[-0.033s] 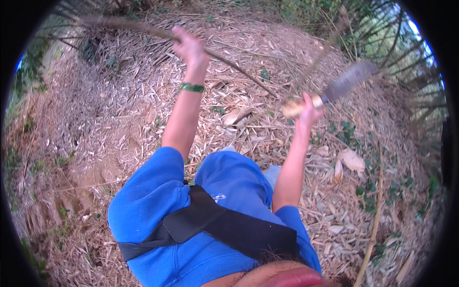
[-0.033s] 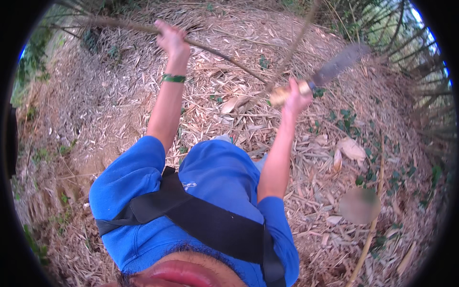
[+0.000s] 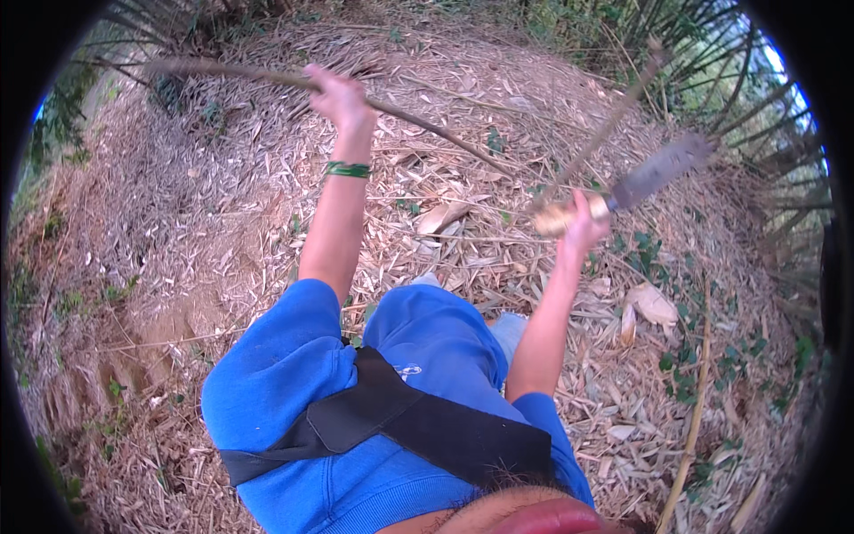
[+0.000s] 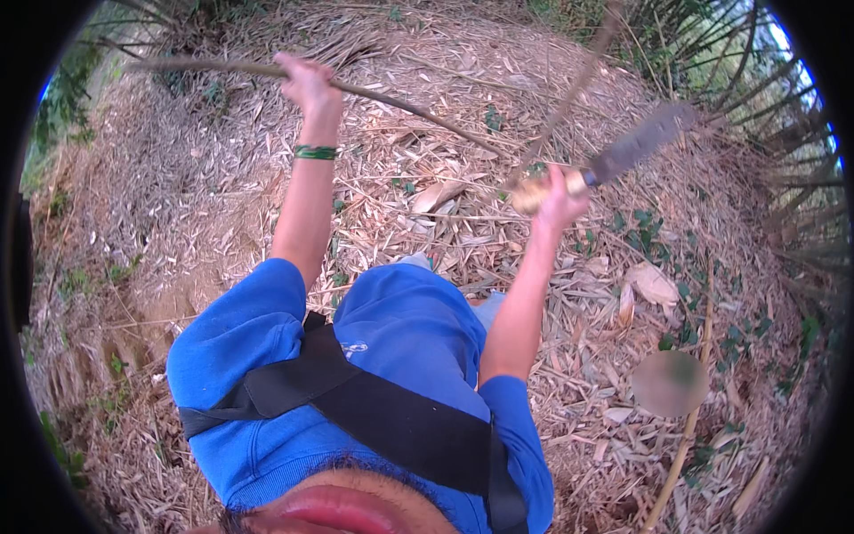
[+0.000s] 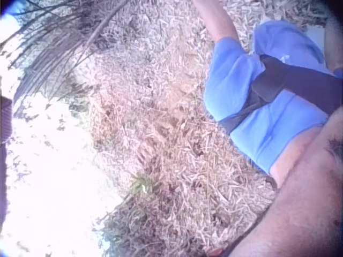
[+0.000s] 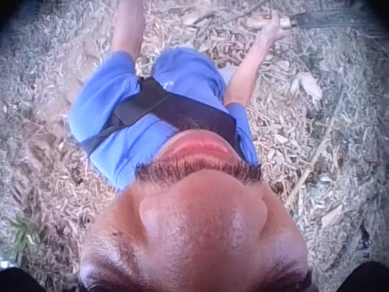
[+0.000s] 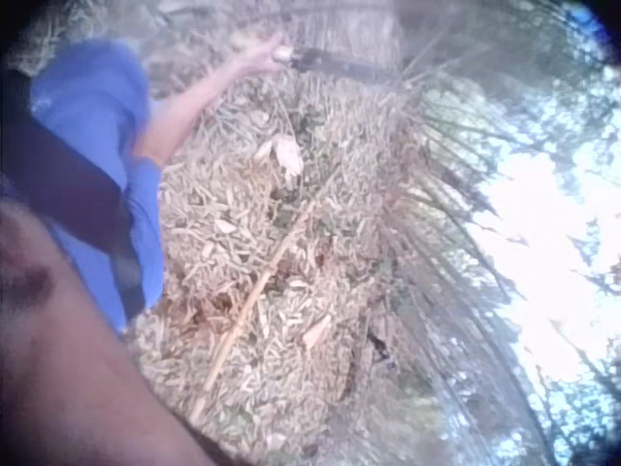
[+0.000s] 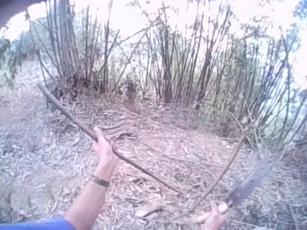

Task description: The person trims small branches and nodes off a long bamboo stalk using a machete, then sits on the ground to further handle the bamboo pieces.

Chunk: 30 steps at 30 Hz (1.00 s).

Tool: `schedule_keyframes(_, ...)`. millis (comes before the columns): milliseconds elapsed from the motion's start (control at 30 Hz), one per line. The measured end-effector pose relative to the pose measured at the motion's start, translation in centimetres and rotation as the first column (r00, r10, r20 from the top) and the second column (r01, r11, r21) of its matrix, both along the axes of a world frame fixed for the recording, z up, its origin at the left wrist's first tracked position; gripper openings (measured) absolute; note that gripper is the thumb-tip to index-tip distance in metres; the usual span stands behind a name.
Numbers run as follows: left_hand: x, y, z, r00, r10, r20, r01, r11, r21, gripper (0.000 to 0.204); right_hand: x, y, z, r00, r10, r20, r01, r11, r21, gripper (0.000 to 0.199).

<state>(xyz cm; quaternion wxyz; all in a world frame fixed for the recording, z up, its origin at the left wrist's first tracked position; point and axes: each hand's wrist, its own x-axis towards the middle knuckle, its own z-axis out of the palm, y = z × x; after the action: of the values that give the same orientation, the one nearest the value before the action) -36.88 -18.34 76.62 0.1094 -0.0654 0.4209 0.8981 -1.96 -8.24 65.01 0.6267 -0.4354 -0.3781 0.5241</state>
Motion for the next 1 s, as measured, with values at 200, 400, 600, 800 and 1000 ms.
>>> schedule_keyframes(200, -26.0, -1.1, 6.2, 0.958, 0.285, 0.039, -0.261, 0.919, -0.296, 0.053, 6.5, -2.2, -1.8, 0.979, -0.04, 0.201, 0.05, 0.998, -0.046, 0.025)
schedule_keyframes(400, -17.2, 4.1, 6.4, 0.635, -0.434, -0.639, 0.388, 0.894, -0.222, 0.044, 4.1, -2.0, -2.4, 0.957, -0.103, 0.27, 0.124, 0.99, -0.065, 0.02)
schedule_keyframes(600, 11.0, 1.8, -12.9, 0.1, -0.951, -0.291, 0.672, 0.28, -0.685, 0.103, -5.9, -2.3, 1.0, 0.993, -0.069, 0.096, 0.075, 0.995, -0.063, 0.021)
schedule_keyframes(800, 13.1, -3.3, -18.8, -0.009, -0.986, -0.164, 0.564, 0.131, -0.815, 0.099, -8.9, 0.0, 5.3, 0.988, -0.139, -0.066, 0.134, 0.988, -0.077, 0.024)
schedule_keyframes(1000, 16.8, -6.5, -17.1, 0.49, -0.842, -0.225, 0.604, 0.514, -0.608, 0.024, -9.4, 3.1, 6.3, 0.942, -0.231, -0.245, 0.192, 0.966, -0.174, 0.031)
